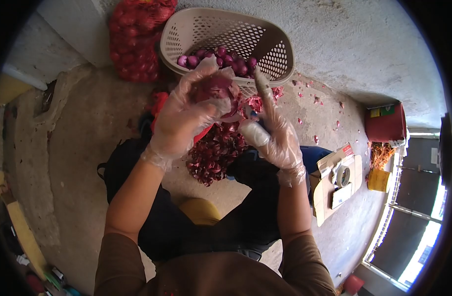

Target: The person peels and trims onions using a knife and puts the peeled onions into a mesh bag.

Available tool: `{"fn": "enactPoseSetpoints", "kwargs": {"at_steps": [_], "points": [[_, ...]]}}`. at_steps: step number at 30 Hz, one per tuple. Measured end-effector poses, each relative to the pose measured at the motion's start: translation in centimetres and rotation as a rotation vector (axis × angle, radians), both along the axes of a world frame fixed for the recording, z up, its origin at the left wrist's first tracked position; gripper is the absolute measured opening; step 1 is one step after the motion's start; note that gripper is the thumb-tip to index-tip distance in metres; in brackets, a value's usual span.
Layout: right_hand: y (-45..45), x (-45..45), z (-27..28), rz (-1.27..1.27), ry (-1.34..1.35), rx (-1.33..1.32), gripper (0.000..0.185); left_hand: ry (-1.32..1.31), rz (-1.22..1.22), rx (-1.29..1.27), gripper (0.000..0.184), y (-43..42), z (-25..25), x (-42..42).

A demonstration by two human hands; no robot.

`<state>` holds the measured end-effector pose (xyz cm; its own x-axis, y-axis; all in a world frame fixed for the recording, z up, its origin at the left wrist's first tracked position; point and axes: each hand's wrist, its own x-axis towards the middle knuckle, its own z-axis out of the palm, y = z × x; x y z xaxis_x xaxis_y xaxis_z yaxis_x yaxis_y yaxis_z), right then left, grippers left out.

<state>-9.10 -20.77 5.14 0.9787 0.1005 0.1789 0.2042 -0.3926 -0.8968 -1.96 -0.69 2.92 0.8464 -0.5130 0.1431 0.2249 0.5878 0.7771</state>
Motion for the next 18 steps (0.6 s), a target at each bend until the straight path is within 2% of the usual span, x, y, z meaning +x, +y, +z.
{"fn": "enactPoseSetpoints", "kwargs": {"at_steps": [2,6,9,15,18], "points": [[0.39,0.14,0.4,0.051,-0.074,-0.125,0.089,-0.044,0.007,0.014,0.059,-0.09,0.08,-0.17],[0.71,-0.12,0.71,0.066,0.059,-0.008,0.084,-0.046,0.005,-0.001,0.059,-0.35,0.36,-0.51],[0.19,0.06,0.65,0.106,-0.121,-0.148,0.086,-0.045,0.013,-0.02,0.058,-0.39,0.06,-0.19],[0.71,-0.23,1.01,0.027,-0.055,-0.203,0.08,-0.054,0.013,-0.035,0.057,-0.08,0.26,-0.09],[0.84,0.01,0.38,0.041,-0.119,-0.139,0.079,-0.068,0.08,0.005,0.056,-0.29,0.42,-0.34]]}}
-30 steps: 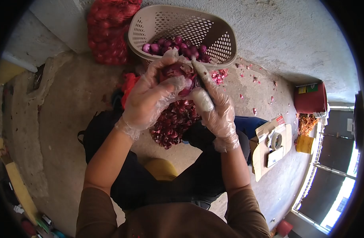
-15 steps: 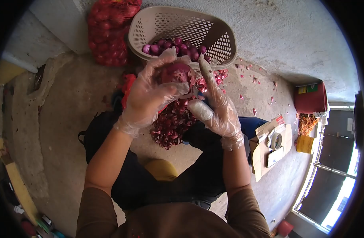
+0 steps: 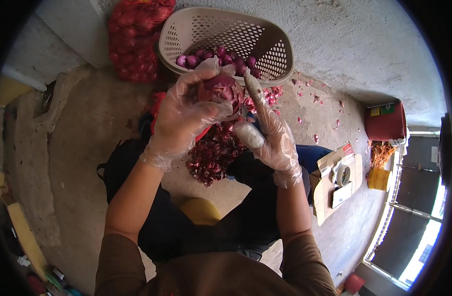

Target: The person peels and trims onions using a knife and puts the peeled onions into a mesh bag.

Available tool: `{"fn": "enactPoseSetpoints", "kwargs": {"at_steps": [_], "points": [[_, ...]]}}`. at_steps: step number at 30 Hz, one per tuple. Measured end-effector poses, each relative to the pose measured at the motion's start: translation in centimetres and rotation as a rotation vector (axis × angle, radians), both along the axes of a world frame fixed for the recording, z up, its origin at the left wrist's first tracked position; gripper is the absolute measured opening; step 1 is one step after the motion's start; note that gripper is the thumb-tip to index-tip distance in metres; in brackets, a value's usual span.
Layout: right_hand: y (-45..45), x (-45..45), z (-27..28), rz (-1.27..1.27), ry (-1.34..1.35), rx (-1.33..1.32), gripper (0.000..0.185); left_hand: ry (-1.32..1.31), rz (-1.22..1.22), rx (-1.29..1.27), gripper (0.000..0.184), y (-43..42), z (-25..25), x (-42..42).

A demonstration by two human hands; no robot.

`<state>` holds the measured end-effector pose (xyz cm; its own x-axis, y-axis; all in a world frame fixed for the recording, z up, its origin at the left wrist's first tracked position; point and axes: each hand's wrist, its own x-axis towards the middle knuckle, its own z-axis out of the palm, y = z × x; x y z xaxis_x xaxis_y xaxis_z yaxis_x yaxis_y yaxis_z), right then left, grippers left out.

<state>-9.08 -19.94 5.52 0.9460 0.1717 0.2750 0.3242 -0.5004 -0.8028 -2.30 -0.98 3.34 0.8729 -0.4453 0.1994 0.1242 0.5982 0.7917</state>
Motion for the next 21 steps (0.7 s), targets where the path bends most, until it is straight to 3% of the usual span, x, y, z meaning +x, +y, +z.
{"fn": "enactPoseSetpoints", "kwargs": {"at_steps": [7,10,14,18,21], "points": [[0.2,-0.1,0.3,-0.042,0.012,-0.103,0.079,0.032,0.012,0.054,0.035,0.4,0.0,-0.3],[0.3,-0.3,0.9,-0.039,0.076,-0.096,0.079,0.052,0.039,-0.051,0.026,0.2,-1.0,-0.1],[0.8,-0.6,1.5,-0.072,0.201,-0.006,0.077,-0.009,-0.012,0.0,0.027,0.1,-1.0,0.0],[0.5,-0.1,-0.4,-0.077,-0.066,-0.068,0.07,-0.13,-0.013,0.071,0.029,-0.2,-1.0,-0.3],[0.6,-0.4,-0.4,-0.102,0.054,0.031,0.063,-0.12,-0.02,0.039,0.033,-0.4,-0.7,-0.4]]}}
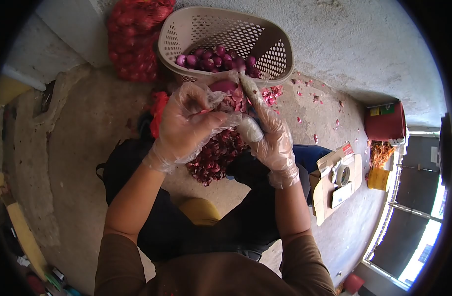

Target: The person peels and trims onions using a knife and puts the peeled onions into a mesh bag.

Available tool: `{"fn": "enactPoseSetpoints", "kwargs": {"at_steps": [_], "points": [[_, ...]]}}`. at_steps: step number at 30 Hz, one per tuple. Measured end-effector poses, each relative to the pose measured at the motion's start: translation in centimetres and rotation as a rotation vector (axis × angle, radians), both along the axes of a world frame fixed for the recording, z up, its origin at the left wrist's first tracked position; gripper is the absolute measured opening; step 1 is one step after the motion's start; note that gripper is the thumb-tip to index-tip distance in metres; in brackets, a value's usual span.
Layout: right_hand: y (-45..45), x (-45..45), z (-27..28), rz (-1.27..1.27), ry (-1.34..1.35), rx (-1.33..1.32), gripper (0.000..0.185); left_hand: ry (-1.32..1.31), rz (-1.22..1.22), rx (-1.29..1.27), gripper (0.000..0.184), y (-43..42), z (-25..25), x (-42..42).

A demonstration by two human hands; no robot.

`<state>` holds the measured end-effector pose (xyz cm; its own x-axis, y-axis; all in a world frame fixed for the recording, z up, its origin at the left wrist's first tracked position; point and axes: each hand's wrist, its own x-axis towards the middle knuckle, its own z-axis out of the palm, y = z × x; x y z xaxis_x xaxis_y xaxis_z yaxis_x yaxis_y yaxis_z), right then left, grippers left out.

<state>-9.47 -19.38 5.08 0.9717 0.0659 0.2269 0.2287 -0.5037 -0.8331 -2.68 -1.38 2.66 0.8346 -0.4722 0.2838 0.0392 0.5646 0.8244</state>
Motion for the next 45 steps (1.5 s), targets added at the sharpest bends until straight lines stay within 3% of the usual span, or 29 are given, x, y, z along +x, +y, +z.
{"fn": "enactPoseSetpoints", "kwargs": {"at_steps": [2,6,12,15,20,22,25,29,34,37,45], "points": [[0.2,0.0,0.6,-0.038,0.127,0.165,0.06,0.019,-0.006,-0.001,0.035,0.0,-0.1,0.0],[0.2,0.3,0.6,-0.129,0.123,0.313,0.057,0.038,0.021,0.101,0.036,0.5,0.2,-0.3],[-0.3,-0.1,0.3,-0.119,0.275,0.565,0.064,0.126,-0.035,-0.045,0.042,0.3,1.2,-0.2],[-0.4,-0.2,1.1,-0.013,0.304,0.473,0.07,0.024,0.034,0.032,0.045,0.2,0.5,-0.1],[-0.2,0.6,-0.5,0.088,-0.061,0.123,0.076,-0.105,0.09,0.052,0.049,0.1,-0.9,-0.1],[0.1,0.3,0.2,0.08,-0.003,0.172,0.075,-0.124,0.091,0.085,0.053,0.4,-1.0,0.0],[-0.1,0.1,0.9,0.059,-0.016,-0.004,0.068,-0.049,0.043,0.102,0.057,0.7,-0.9,0.2],[-0.3,-0.1,0.5,0.011,0.069,-0.015,0.064,0.016,0.042,0.105,0.056,0.6,-0.4,-0.2],[-0.3,0.0,0.4,0.05,-0.013,0.043,0.067,0.035,0.04,0.039,0.054,0.3,-0.9,-0.1],[-0.1,-0.1,1.8,0.081,0.111,0.051,0.065,0.039,0.051,0.037,0.055,0.3,-0.8,0.1],[-0.1,0.2,0.9,0.03,0.041,-0.009,0.062,0.112,0.042,0.105,0.055,0.5,-0.1,-0.3]]}}
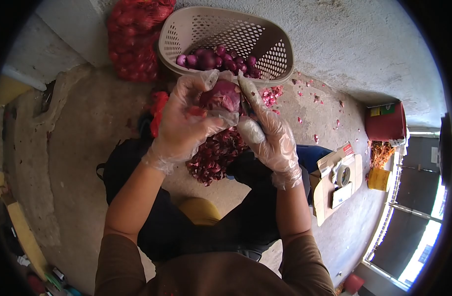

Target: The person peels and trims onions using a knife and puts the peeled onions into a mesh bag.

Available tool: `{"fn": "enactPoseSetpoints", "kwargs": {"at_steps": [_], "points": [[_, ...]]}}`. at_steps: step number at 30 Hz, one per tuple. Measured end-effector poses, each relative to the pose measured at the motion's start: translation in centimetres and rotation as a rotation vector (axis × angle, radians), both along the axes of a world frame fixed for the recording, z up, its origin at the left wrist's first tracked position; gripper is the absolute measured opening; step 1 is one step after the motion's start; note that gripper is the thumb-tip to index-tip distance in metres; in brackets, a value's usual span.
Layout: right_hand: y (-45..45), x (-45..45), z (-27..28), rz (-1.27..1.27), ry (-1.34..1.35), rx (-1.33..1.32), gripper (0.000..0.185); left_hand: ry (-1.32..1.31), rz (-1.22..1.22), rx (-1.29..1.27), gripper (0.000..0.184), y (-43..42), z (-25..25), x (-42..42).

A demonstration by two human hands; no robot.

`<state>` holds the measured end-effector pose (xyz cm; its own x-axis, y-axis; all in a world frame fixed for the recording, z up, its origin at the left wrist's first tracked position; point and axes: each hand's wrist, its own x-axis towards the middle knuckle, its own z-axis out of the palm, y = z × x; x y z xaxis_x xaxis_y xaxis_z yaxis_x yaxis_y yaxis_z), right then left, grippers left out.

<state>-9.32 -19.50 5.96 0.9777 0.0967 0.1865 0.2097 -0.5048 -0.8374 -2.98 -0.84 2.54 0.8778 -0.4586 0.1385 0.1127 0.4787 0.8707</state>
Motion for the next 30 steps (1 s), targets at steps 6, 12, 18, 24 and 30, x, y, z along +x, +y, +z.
{"fn": "enactPoseSetpoints", "kwargs": {"at_steps": [6,12,18,24,30], "points": [[-0.3,-0.1,-0.2,-0.072,0.068,0.156,0.06,-0.041,-0.025,-0.059,0.057,-0.1,-0.3,0.1],[-0.9,0.2,-0.3,0.012,-0.051,0.026,0.067,-0.096,0.008,-0.005,0.056,-0.2,0.2,0.3],[-0.3,0.1,0.1,0.031,-0.07,-0.009,0.069,-0.212,0.035,0.052,0.057,-0.3,-0.4,0.2],[0.4,-0.6,0.1,-0.014,0.183,0.208,0.062,-0.208,0.019,0.034,0.056,-0.2,-0.7,0.2],[0.2,-0.3,0.2,-0.005,0.012,0.09,0.059,-0.223,0.035,0.06,0.055,-0.1,-0.7,0.2]]}}
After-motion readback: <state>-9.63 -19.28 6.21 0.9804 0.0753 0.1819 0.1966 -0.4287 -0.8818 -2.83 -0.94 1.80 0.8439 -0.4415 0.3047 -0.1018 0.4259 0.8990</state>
